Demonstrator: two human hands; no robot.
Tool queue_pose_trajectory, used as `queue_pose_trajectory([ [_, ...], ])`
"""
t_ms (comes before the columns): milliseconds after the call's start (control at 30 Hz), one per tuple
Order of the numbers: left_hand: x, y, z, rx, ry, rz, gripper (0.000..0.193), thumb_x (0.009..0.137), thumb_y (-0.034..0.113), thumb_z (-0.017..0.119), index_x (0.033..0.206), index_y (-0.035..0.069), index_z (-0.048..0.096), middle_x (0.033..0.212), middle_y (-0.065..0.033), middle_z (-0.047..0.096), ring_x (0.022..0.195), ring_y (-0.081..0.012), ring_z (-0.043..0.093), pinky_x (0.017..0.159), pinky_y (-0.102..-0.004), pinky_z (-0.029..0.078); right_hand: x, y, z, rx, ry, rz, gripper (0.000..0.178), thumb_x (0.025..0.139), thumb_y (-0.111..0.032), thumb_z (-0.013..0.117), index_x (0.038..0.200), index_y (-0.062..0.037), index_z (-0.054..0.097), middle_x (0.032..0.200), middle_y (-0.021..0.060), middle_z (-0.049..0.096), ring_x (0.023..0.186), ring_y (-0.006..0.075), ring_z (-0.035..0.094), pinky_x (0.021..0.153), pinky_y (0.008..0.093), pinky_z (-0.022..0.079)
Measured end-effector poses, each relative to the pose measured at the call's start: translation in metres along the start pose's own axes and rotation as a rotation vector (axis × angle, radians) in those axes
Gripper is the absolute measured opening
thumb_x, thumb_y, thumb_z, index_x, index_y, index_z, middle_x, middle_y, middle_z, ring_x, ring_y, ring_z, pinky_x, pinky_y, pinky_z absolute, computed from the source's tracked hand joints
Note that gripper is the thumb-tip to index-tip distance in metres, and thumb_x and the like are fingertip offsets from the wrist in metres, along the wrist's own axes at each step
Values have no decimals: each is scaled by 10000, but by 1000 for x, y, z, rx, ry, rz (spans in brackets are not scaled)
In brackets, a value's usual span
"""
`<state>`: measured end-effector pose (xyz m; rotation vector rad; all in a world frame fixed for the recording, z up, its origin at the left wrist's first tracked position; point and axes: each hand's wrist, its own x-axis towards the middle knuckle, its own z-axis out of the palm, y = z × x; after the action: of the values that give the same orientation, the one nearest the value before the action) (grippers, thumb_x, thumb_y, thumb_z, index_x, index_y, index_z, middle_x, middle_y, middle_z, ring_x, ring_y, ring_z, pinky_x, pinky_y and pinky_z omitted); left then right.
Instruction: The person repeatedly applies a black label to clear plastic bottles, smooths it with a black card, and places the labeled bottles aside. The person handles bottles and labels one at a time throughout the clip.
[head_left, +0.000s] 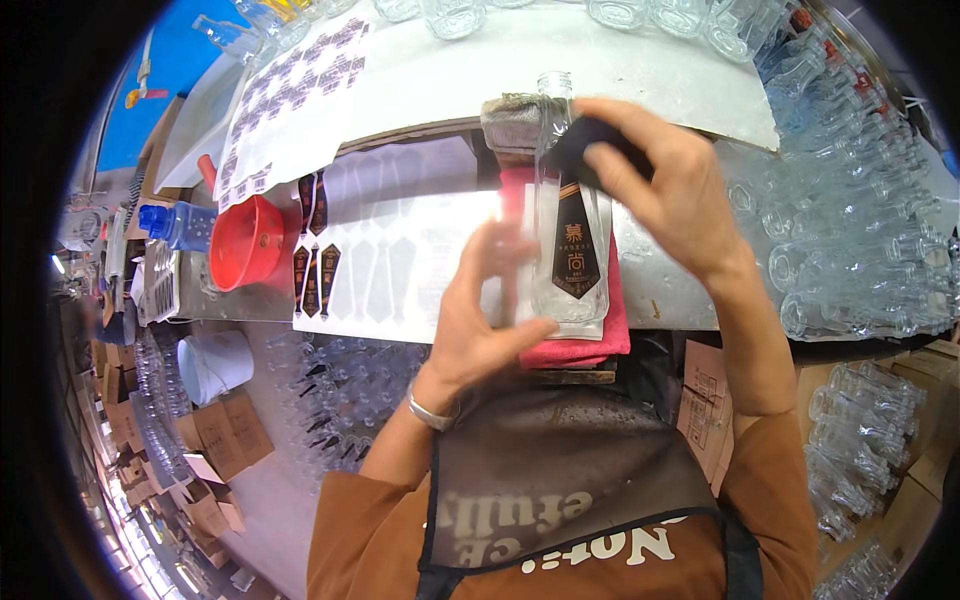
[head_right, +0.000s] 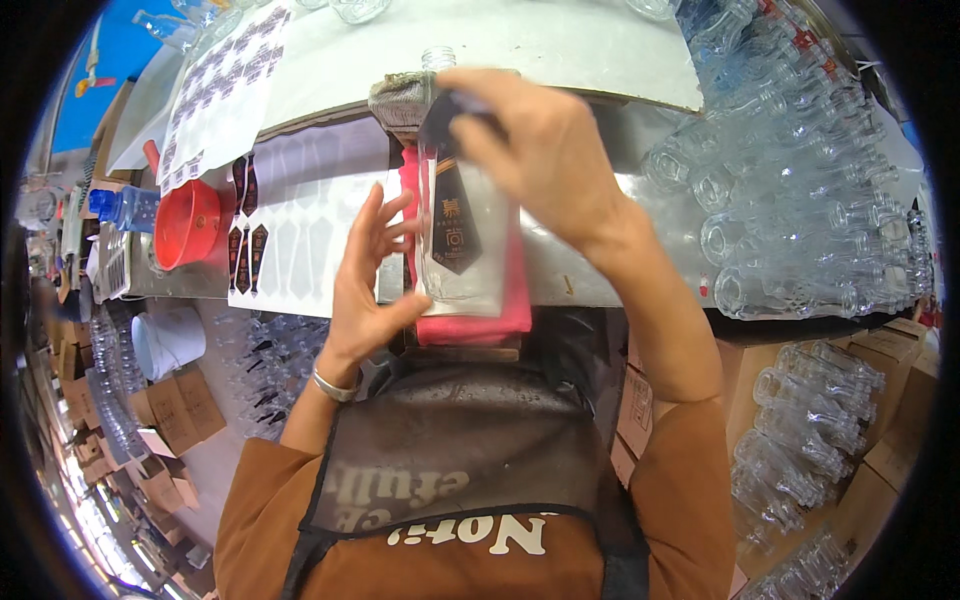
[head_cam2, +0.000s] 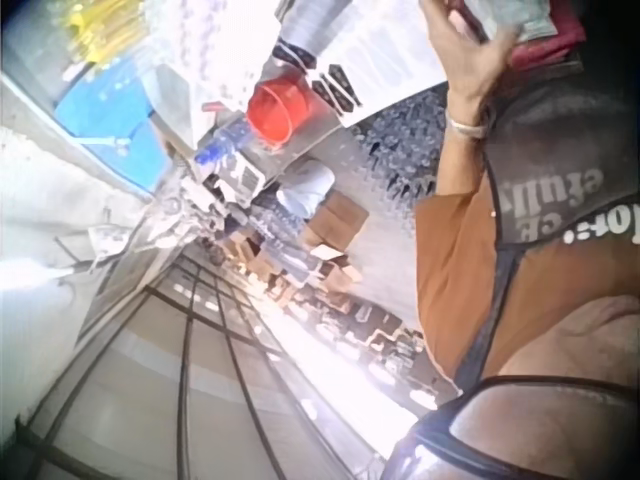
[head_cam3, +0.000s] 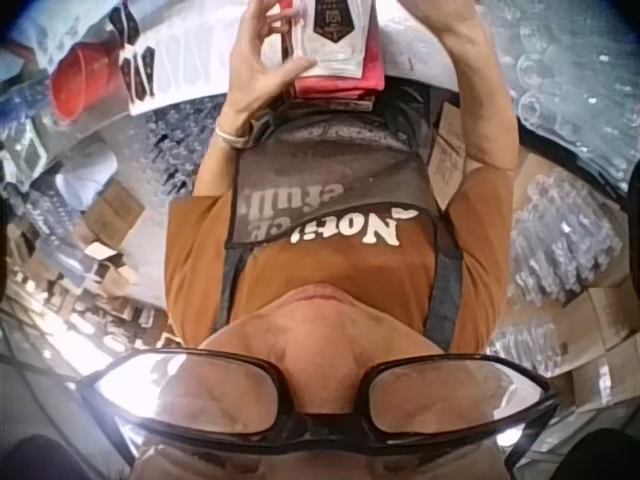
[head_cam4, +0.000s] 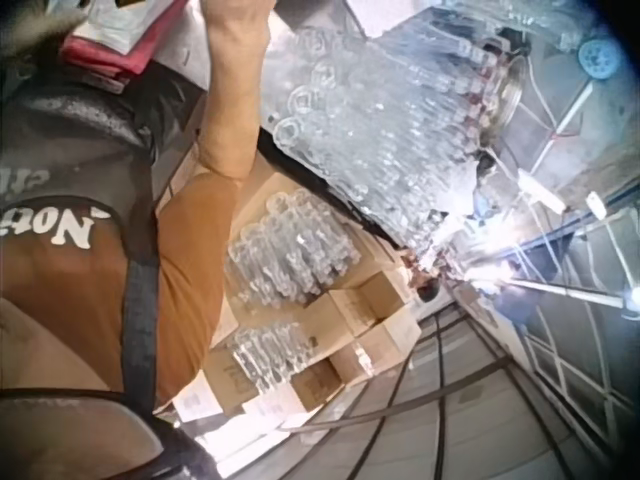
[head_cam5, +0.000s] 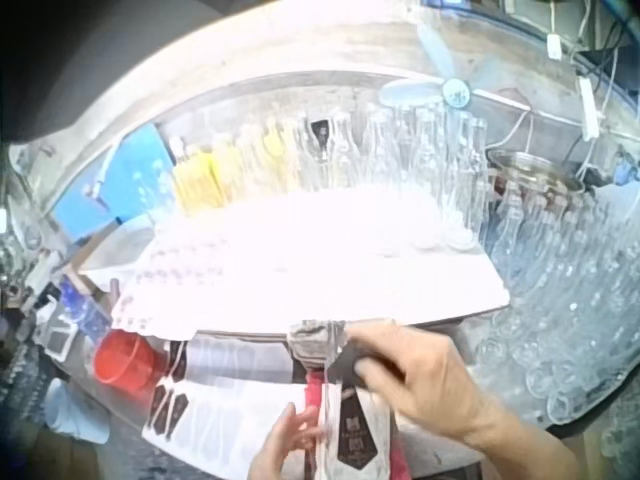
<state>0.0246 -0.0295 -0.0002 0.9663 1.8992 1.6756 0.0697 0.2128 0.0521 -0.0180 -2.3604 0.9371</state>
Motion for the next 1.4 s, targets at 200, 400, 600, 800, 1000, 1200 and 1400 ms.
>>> queue_pose_trajectory([
  [200,75,19,2,-105,77,-352,536,952,302,688,1303,-80,553,1128,-151,701,1043,-183,668,914,-300,509,-2,5,-5,372,197,288,278,935,-87,619,1201,-28,674,1021,71,718,917,116,655,818,260,517],
  [400,91,6,14,-71,58,-357,463,983,320,673,1217,-70,588,1053,-109,710,995,-121,655,866,-244,496,-38,17,-8,737,131,562,295,983,-67,554,1261,7,622,1149,62,671,1026,104,621,910,239,492],
  [600,91,4,19,-102,108,-347,515,970,358,680,1219,-82,582,992,-83,694,893,-108,641,792,-238,505,-45,19,0,844,86,615,258,1013,-144,560,1208,-5,655,1056,20,676,936,61,614,843,216,489],
  [800,85,-3,13,-313,84,-364,603,974,407,664,1291,-92,544,1109,-131,678,949,-167,668,820,-302,544,-23,19,13,455,-246,593,412,1018,-355,591,1086,39,691,759,20,650,710,62,578,699,225,475],
  [1000,83,1,25,-354,161,-336,388,1010,360,629,1156,1,606,823,76,493,668,9,403,556,-156,328,-22,19,25,366,-244,565,527,939,-443,678,1043,74,688,797,50,674,720,89,587,690,251,483],
  [1200,97,1,13,-427,127,-502,414,995,466,615,1018,52,611,728,88,440,629,8,372,542,-163,300,-20,33,23,566,-302,579,540,1037,-433,541,858,57,682,796,64,647,733,118,583,716,263,480],
  [1400,108,3,13,-102,14,-419,455,929,514,679,897,61,648,706,67,449,617,-32,376,550,-201,294,-20,34,20,598,-299,560,564,1037,-450,498,983,66,721,912,99,734,873,136,658,867,278,495],
])
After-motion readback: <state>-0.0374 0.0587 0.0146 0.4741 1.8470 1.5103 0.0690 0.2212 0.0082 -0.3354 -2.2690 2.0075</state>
